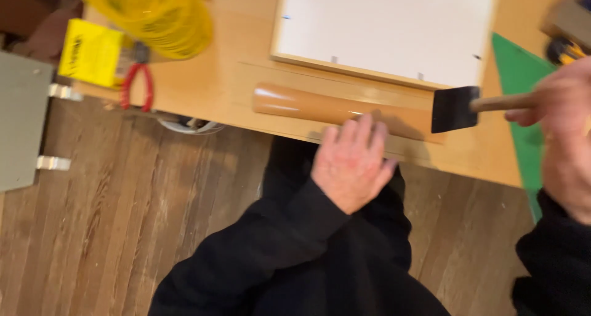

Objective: Applying glue to a wood veneer strip and attaching it to the side of a picture frame.

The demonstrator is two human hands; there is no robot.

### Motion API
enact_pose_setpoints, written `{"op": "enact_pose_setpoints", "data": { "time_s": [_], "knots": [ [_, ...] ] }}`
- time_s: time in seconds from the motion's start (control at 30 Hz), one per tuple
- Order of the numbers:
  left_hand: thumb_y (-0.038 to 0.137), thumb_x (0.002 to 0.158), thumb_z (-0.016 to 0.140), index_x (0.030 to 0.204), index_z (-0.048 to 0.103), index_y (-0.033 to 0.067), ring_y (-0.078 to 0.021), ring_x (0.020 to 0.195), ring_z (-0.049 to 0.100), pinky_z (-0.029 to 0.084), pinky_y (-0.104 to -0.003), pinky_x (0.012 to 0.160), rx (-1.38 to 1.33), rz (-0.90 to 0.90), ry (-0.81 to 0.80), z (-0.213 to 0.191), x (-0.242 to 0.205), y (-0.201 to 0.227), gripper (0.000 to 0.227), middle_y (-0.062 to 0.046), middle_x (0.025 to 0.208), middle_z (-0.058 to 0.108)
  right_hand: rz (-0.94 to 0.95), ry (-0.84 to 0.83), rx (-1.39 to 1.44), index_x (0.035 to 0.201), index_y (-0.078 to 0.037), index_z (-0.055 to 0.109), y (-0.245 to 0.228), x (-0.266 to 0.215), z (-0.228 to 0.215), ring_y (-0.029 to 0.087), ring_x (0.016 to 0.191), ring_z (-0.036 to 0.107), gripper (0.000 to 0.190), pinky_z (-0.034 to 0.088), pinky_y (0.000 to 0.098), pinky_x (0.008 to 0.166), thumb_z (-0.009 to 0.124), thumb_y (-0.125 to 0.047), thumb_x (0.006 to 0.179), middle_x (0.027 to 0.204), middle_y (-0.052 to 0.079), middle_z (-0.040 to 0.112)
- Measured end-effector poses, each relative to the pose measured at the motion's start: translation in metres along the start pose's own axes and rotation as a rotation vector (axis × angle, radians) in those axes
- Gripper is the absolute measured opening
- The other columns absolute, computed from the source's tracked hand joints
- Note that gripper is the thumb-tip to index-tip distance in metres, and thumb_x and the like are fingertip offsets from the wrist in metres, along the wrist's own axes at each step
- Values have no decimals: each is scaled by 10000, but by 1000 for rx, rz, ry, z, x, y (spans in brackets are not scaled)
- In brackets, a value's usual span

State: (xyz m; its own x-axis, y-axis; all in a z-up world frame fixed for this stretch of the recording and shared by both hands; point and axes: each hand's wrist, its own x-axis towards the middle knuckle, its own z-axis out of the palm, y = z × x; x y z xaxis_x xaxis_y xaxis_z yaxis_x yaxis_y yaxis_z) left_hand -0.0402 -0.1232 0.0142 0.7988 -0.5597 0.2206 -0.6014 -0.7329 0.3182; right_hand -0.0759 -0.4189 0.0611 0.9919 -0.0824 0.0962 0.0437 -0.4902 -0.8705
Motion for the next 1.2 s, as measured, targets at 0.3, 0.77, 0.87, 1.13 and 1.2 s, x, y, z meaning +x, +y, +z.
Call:
{"op": "enact_pose_setpoints", "data": {
  "time_s": [0.3,0.77,0.87,1.13,1.2],
  "knots": [
    [508,864,671,1220,610,40,-237,879,636,472,-403,798,-75,-111,-66,19,-9,11,591,-139,1219,611,-687,-494,-648,928,-65,609,-104,121,152,117,447,518,261,428,268,411,648,-298,1039,615,11,601],
    [297,915,651,1054,721,139,-231,758,607,440,-383,672,-87,-24,-179,81,-26,24,221,-69,1004,604,-848,-539,-563,829,-99,482,-119,153,262,138,421,412,434,376,308,437,658,-374,1116,584,18,462],
    [322,885,642,1086,718,135,-225,736,603,437,-377,661,-24,-24,-127,80,-27,24,285,-79,1089,617,-868,-513,-481,889,-91,509,-116,153,256,117,478,462,386,409,275,471,627,-360,1139,651,7,512],
    [424,950,609,1291,600,46,-202,565,564,423,-347,554,-15,-121,22,37,-17,16,509,-187,1345,610,-699,-643,-873,877,-100,637,-107,149,186,122,308,421,320,379,277,332,629,-403,980,470,-13,523],
    [438,893,619,1250,614,59,-201,531,554,430,-355,540,-47,-131,11,36,-13,16,521,-195,1331,617,-584,-819,-1023,885,-178,628,-96,151,192,111,318,449,295,396,260,343,583,-451,987,475,-39,540]
  ]
}}
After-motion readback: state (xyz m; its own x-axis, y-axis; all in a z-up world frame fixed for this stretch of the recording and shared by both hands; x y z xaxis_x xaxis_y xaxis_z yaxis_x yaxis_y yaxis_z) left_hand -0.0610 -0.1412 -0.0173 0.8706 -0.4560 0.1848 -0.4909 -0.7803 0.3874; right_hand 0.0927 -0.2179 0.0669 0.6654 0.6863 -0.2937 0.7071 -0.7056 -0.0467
